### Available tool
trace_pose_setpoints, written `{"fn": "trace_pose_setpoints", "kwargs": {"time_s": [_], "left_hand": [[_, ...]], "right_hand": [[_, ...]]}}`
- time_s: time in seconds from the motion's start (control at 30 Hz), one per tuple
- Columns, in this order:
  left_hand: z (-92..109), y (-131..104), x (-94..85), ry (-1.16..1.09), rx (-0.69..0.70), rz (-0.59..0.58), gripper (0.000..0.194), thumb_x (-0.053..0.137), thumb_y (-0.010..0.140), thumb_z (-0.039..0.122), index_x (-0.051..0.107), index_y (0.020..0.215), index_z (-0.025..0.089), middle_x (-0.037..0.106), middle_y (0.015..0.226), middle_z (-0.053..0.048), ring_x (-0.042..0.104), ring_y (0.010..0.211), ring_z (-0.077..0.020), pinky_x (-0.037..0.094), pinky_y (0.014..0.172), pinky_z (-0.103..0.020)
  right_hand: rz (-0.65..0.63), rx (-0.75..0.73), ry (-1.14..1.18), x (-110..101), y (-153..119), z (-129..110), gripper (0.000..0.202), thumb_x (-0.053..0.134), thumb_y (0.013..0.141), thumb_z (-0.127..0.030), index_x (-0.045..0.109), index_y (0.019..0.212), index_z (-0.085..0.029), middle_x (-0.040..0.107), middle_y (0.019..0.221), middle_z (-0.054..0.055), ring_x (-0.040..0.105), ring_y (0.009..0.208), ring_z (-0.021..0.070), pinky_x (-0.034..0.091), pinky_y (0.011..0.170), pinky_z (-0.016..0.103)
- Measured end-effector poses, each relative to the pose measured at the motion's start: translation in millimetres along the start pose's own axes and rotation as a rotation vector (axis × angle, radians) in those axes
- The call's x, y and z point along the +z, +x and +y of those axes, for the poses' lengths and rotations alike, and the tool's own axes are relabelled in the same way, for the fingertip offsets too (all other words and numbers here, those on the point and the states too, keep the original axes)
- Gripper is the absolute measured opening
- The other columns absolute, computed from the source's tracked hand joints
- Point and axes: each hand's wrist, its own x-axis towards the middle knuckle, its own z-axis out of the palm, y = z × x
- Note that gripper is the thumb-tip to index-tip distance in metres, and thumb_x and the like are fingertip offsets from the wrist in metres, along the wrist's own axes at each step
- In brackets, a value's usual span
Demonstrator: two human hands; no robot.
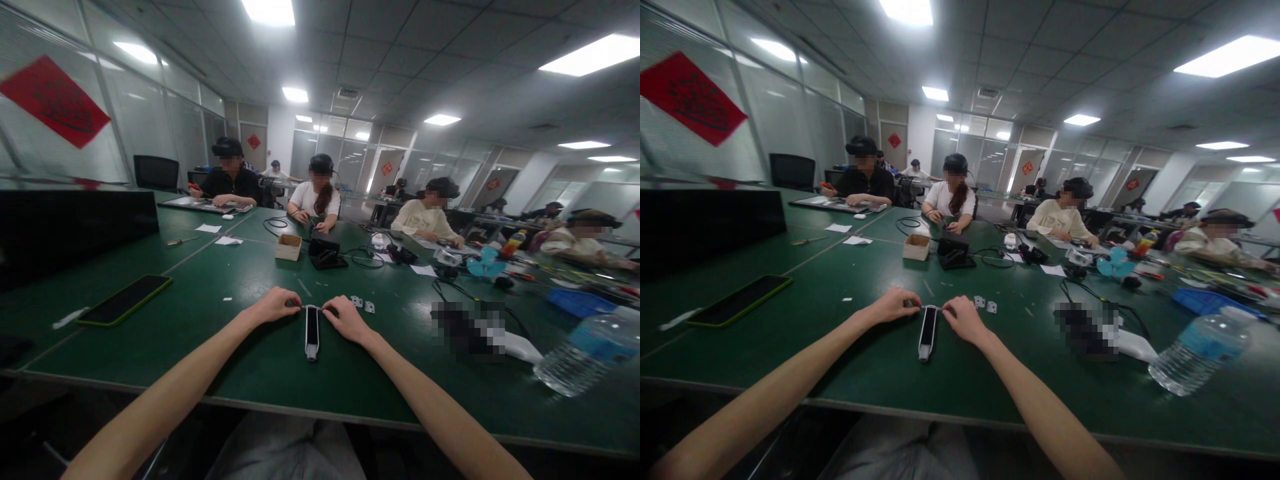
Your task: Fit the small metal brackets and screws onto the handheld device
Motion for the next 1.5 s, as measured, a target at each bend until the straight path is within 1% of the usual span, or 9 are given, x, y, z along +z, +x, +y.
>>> {"fn": "trace_pose_setpoints", "kwargs": {"time_s": [0.27,0.43,0.67,0.77,0.9,1.03,1.17,1.3,1.5], "left_hand": [[-5,3,7.7,-0.049,-0.015,0.018,0.019,0.059,0.082,0.028,0.07,0.093,0.019,0.071,0.087,-0.001,0.064,0.072,-0.0137,0.046,0.069,-0.022],[-6,3,9.1,-0.034,-0.003,0.02,0.018,0.059,0.082,0.029,0.069,0.093,0.019,0.071,0.087,-0.001,0.063,0.073,-0.0137,0.046,0.07,-0.022],[-5,3,10.2,-0.005,-0.006,0.02,0.021,0.06,0.081,0.03,0.067,0.098,0.019,0.069,0.089,-0.002,0.063,0.073,-0.0146,0.046,0.066,-0.023],[-4,3,10.9,0.022,-0.009,0.031,0.022,0.061,0.081,0.031,0.067,0.098,0.019,0.069,0.09,-0.003,0.062,0.072,-0.0147,0.045,0.065,-0.023],[-4,3,11.9,0.041,0.003,0.046,0.02,0.061,0.081,0.032,0.067,0.097,0.02,0.068,0.09,-0.002,0.061,0.072,-0.0142,0.044,0.064,-0.023],[-2,3,12.3,0.071,0.017,0.045,0.02,0.06,0.083,0.032,0.068,0.095,0.019,0.068,0.086,-0.002,0.06,0.069,-0.0136,0.043,0.063,-0.022],[-1,3,11.7,0.084,0.028,0.047,0.02,0.059,0.084,0.033,0.068,0.095,0.019,0.067,0.086,-0.002,0.059,0.069,-0.0136,0.042,0.064,-0.023],[-2,2,12.0,0.086,0.026,0.053,0.019,0.059,0.084,0.032,0.068,0.095,0.02,0.066,0.085,-0.002,0.059,0.07,-0.0137,0.042,0.065,-0.023],[-3,3,13.5,0.06,0.008,0.057,0.019,0.06,0.083,0.034,0.068,0.093,0.02,0.066,0.086,-0.002,0.059,0.069,-0.0136,0.043,0.063,-0.022]], "right_hand": [[-0.001,0.001,0.018,2,1,3,0.015,0.053,0.089,-0.026,0.066,0.09,-0.019,0.065,0.09,0.005,0.054,0.087,0.0191,0.043,0.078,0.035],[-0.009,0.008,0.027,1,1,2,0.017,0.052,0.089,-0.028,0.066,0.091,-0.019,0.065,0.091,0.006,0.054,0.088,0.019,0.043,0.078,0.034],[-0.004,-0.007,0.007,-8,0,-4,0.017,0.051,0.09,-0.027,0.065,0.092,-0.019,0.065,0.092,0.006,0.054,0.089,0.0198,0.043,0.079,0.035],[0.042,0.0,-0.05,-17,1,3,0.018,0.049,0.09,-0.025,0.065,0.093,-0.018,0.065,0.095,0.007,0.054,0.091,0.0208,0.043,0.081,0.037],[0.089,0.018,-0.163,-29,1,22,0.019,0.047,0.09,-0.022,0.065,0.094,-0.018,0.065,0.098,0.009,0.053,0.094,0.0225,0.042,0.083,0.039],[0.028,0.031,-0.24,-34,-1,38,0.02,0.049,0.088,-0.021,0.066,0.097,-0.019,0.063,0.1,0.009,0.052,0.096,0.0224,0.041,0.084,0.038],[-0.059,0.032,-0.244,-33,-2,39,0.021,0.051,0.087,-0.023,0.066,0.102,-0.022,0.062,0.102,0.008,0.052,0.097,0.0223,0.041,0.084,0.038],[-0.103,0.025,-0.213,-28,-2,34,0.018,0.054,0.087,-0.024,0.069,0.096,-0.024,0.063,0.098,0.008,0.051,0.094,0.0226,0.041,0.083,0.038],[-0.122,0.068,-0.222,-23,1,35,0.014,0.055,0.085,-0.026,0.069,0.086,-0.023,0.064,0.089,0.007,0.053,0.088,0.0223,0.042,0.077,0.037]]}}
